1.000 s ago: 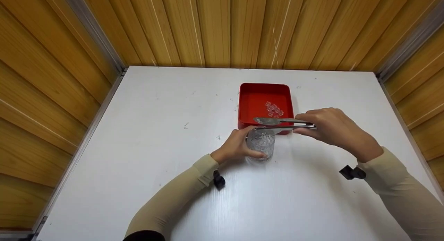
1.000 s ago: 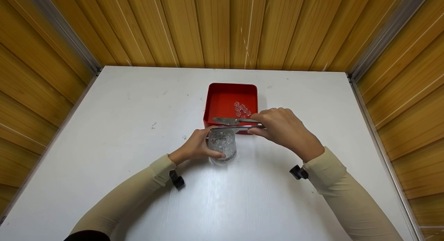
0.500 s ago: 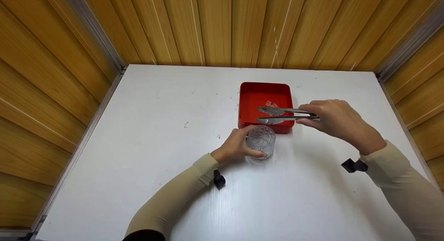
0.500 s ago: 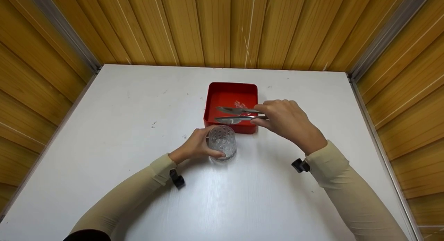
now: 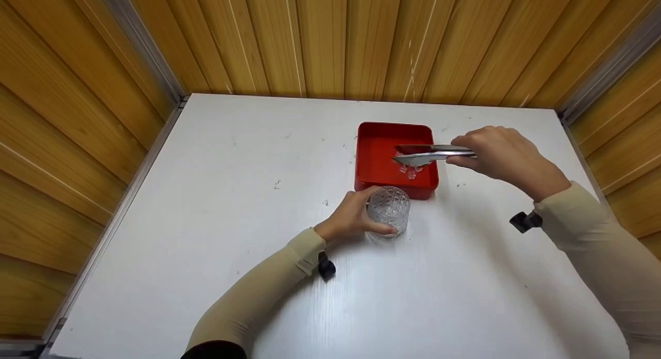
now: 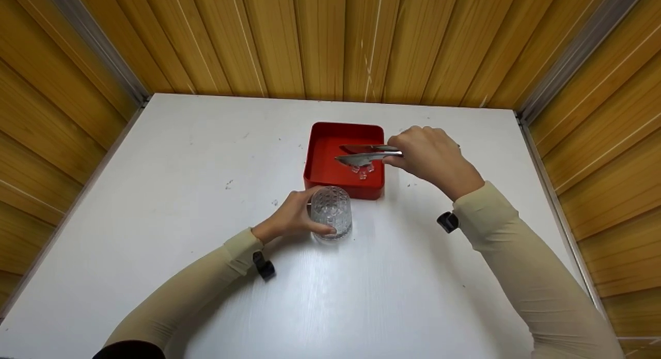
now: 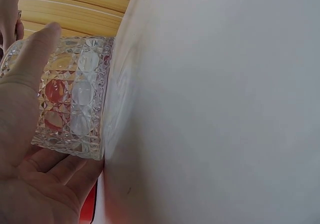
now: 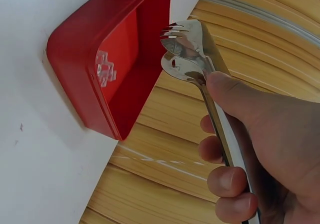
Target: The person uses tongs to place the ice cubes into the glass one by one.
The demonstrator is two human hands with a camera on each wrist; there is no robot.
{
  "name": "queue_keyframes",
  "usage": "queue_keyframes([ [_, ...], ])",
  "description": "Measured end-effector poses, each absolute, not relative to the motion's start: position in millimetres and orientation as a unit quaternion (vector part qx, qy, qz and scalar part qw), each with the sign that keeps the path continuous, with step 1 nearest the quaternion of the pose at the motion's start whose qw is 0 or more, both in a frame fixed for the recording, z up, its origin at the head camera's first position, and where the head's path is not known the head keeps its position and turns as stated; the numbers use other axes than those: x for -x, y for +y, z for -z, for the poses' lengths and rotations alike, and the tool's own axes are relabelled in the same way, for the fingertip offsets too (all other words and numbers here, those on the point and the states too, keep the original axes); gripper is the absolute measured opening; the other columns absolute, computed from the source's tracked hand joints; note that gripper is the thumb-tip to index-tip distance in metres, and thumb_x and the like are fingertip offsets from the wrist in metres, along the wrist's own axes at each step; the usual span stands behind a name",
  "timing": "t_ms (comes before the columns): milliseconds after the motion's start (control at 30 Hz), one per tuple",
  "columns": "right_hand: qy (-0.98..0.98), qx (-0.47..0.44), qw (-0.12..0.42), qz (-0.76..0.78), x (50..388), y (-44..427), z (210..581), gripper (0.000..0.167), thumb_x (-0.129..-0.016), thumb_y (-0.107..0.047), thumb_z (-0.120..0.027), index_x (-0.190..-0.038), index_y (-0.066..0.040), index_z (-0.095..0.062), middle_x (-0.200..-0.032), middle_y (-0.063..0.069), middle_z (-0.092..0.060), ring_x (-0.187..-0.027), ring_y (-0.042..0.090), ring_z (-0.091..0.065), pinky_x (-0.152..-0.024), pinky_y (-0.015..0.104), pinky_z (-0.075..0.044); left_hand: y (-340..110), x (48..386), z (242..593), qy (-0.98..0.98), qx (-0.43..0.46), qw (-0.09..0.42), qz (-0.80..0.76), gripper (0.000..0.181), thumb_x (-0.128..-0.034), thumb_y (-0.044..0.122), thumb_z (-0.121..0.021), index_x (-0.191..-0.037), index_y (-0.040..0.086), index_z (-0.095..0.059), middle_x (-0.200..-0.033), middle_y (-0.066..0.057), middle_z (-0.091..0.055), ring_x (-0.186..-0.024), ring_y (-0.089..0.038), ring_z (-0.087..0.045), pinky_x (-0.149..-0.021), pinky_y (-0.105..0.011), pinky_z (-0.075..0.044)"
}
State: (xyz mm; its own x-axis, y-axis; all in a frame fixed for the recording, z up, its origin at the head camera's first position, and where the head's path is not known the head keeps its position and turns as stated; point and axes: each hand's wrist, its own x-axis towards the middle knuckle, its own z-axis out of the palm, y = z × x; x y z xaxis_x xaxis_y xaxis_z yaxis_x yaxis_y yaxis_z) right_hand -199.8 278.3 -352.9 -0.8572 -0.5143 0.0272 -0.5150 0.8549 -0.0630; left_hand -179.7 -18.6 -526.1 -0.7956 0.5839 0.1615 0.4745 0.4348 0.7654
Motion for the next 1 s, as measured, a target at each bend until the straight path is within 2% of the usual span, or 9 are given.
queue_keyframes([
  [333, -0.967, -0.243, -0.068, -0.017, 219, 271, 352, 0.013, -0.092, -0.026, -0.079, -0.095, -0.013, -0.078, -0.071, -0.003, -0.067, -0.063, 0.019, -0.052, -0.050, 0.033, -0.041, -19, 179, 527, 0.846, -0.308, 0.067, -0.431, 0.088, -0.0685, 0.046, -0.095, -0.141, 0.012, -0.059, -0.122, 0.000, -0.070, -0.106, -0.014, -0.064, -0.092, -0.022, -0.051],
  [500, -0.966, -0.244, -0.079, -0.002, 226, 266, 353, 0.012, -0.091, -0.022, -0.079, -0.095, -0.011, -0.079, -0.071, -0.002, -0.067, -0.063, 0.019, -0.053, -0.051, 0.034, -0.043, -19, 180, 527, 0.840, -0.318, 0.059, -0.435, 0.085, -0.0695, 0.045, -0.095, -0.139, 0.012, -0.060, -0.122, 0.000, -0.071, -0.106, -0.015, -0.064, -0.092, -0.022, -0.051],
  [667, -0.967, -0.234, -0.096, 0.008, 231, 262, 353, 0.019, -0.090, -0.022, -0.081, -0.100, -0.007, -0.080, -0.079, 0.002, -0.072, -0.067, 0.021, -0.057, -0.055, 0.037, -0.050, -19, 180, 529, 0.837, -0.322, 0.055, -0.439, 0.084, -0.0696, 0.044, -0.095, -0.138, 0.010, -0.060, -0.123, -0.001, -0.071, -0.106, -0.014, -0.064, -0.093, -0.022, -0.051],
  [1000, -0.969, -0.218, -0.116, 0.020, 235, 255, 356, 0.020, -0.088, -0.023, -0.082, -0.097, -0.005, -0.077, -0.081, 0.005, -0.066, -0.073, 0.024, -0.055, -0.059, 0.039, -0.048, -19, 180, 528, 0.833, -0.319, 0.064, -0.448, 0.086, -0.0689, 0.043, -0.096, -0.140, 0.012, -0.059, -0.123, 0.000, -0.070, -0.107, -0.013, -0.064, -0.095, -0.024, -0.052],
])
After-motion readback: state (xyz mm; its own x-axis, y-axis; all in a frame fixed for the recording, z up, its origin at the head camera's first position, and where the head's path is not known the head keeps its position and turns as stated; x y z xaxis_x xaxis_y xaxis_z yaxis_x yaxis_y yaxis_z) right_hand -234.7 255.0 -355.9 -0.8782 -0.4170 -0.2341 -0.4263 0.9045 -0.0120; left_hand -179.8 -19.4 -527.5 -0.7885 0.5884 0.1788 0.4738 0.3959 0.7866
